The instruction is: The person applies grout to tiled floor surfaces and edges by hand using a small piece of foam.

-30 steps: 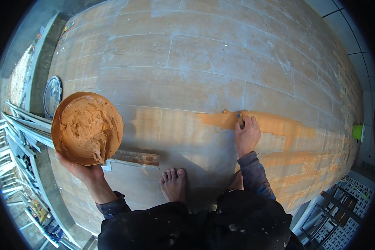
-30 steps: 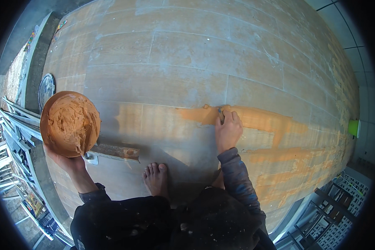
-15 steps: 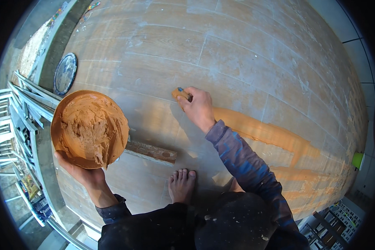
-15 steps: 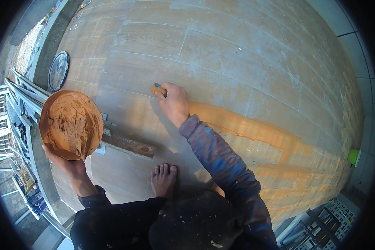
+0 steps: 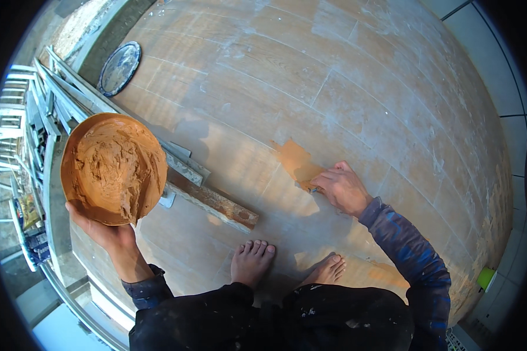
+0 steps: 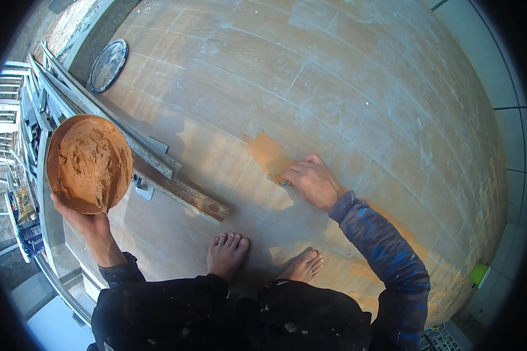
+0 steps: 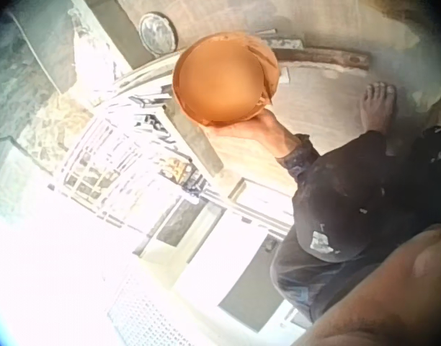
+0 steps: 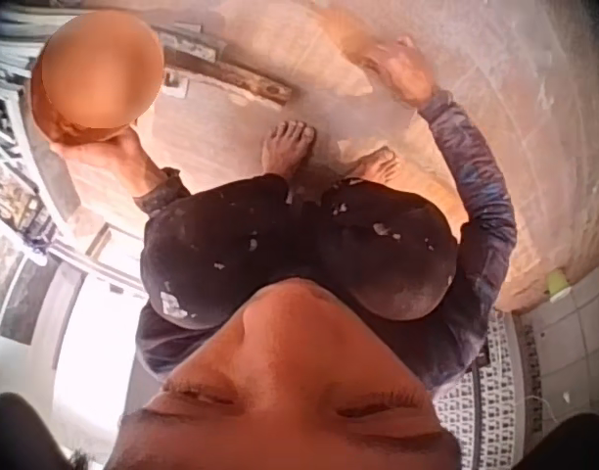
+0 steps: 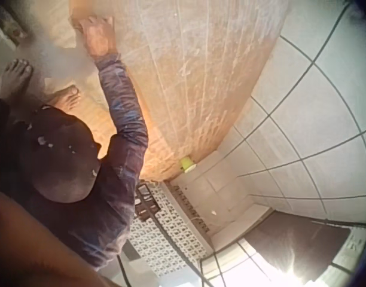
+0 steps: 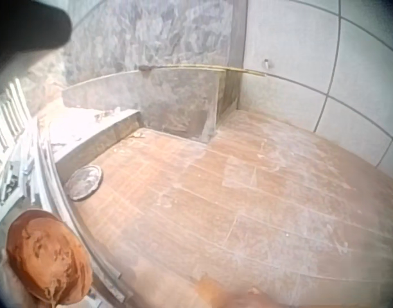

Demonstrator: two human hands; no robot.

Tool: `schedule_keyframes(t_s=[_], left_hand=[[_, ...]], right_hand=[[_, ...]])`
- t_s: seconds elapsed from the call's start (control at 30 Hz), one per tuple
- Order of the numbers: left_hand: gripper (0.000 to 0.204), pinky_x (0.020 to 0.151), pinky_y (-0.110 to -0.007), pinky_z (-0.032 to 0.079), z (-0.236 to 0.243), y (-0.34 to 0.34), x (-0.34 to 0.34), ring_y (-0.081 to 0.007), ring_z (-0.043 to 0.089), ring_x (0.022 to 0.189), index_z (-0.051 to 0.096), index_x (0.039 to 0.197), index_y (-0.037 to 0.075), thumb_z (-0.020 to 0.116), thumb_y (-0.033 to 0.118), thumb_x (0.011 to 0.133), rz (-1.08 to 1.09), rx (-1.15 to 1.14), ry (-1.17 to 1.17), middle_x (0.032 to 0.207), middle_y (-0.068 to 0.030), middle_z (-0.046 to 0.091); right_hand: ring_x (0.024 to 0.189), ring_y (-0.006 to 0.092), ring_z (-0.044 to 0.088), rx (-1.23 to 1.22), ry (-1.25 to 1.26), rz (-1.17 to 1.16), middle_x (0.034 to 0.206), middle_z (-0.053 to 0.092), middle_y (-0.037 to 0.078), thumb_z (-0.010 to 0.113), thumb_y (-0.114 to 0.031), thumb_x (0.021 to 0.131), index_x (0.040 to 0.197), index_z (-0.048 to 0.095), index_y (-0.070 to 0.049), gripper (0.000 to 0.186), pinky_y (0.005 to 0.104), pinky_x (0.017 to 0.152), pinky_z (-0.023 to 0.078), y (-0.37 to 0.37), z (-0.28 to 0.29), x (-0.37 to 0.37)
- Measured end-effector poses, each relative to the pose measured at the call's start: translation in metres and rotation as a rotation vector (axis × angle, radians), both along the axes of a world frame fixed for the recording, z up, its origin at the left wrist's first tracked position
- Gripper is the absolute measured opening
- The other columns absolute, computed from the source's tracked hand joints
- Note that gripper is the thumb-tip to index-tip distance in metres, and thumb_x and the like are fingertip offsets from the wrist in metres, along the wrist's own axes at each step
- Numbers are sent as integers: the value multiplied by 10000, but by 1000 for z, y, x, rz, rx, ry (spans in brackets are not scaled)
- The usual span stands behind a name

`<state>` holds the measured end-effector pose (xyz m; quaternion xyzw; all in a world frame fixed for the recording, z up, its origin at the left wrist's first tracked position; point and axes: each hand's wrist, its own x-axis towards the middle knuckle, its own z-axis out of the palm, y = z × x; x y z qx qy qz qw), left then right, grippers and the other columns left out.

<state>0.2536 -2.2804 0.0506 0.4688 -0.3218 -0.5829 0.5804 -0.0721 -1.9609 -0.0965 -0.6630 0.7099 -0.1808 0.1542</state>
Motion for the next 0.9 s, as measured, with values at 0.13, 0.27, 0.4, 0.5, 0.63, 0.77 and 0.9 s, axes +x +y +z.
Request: schedule_keyframes(t_s=[0.13, 0.27, 0.4, 0.5, 0.63, 0.77, 0.9], left_hand=[[617, 1179, -456, 440, 11, -12, 74, -259, 515, 1412, 475, 1529, 128, 436, 564, 1093, 121, 4, -76, 1547, -65, 525], [635, 1193, -458, 424, 5, -12, 139, -271, 491, 1434, 456, 1544, 130, 433, 574, 1091, 202, 68, -107, 1563, -75, 504], [641, 1205, -466, 411, 9, -14, 198, -276, 459, 1459, 437, 1560, 131, 413, 573, 1097, 305, 95, -174, 1587, -81, 475], [634, 1206, -474, 409, 0, -23, 234, -272, 455, 1462, 438, 1561, 132, 403, 569, 1102, 350, 87, -176, 1589, -71, 471], [629, 1201, -472, 416, -10, -28, 285, -267, 464, 1453, 444, 1558, 131, 401, 565, 1105, 410, 97, -181, 1578, -68, 481], [629, 1200, -471, 422, 3, -22, 314, -266, 465, 1454, 440, 1562, 138, 416, 566, 1101, 471, 127, -207, 1579, -65, 478], [649, 1204, -474, 418, -10, -23, 316, -270, 457, 1462, 435, 1565, 142, 426, 585, 1090, 556, 159, -228, 1586, -64, 470]], right_hand=[[1067, 231, 661, 35, -162, 9, 1061, 752, 44, 750, -23, 829, 1092, 743, -83, 270, 389, 964, 443, -82, 19, 28], [1059, 274, 659, -221, -187, -41, 1064, 761, 66, 769, -21, 812, 1090, 750, -65, 282, 405, 943, 459, -248, -15, 74], [1056, 271, 651, -369, -102, 56, 1046, 751, 64, 761, -31, 819, 1055, 745, -65, 239, 407, 929, 462, -381, -61, 118], [998, 238, 633, -392, 114, 126, 967, 721, 29, 725, -59, 846, 943, 728, -99, 105, 390, 892, 456, -436, -75, 144], [963, 211, 630, -296, 213, 366, 935, 703, 19, 676, -91, 860, 876, 716, -104, 44, 371, 865, 453, -399, -85, 181], [970, 221, 634, -122, 81, 480, 935, 696, 27, 703, -54, 849, 908, 721, -99, 76, 387, 855, 452, -353, -49, 191], [1005, 287, 629, -153, -20, 286, 956, 710, 61, 699, -14, 856, 1014, 722, -66, 169, 427, 893, 456, -418, -46, 166]])
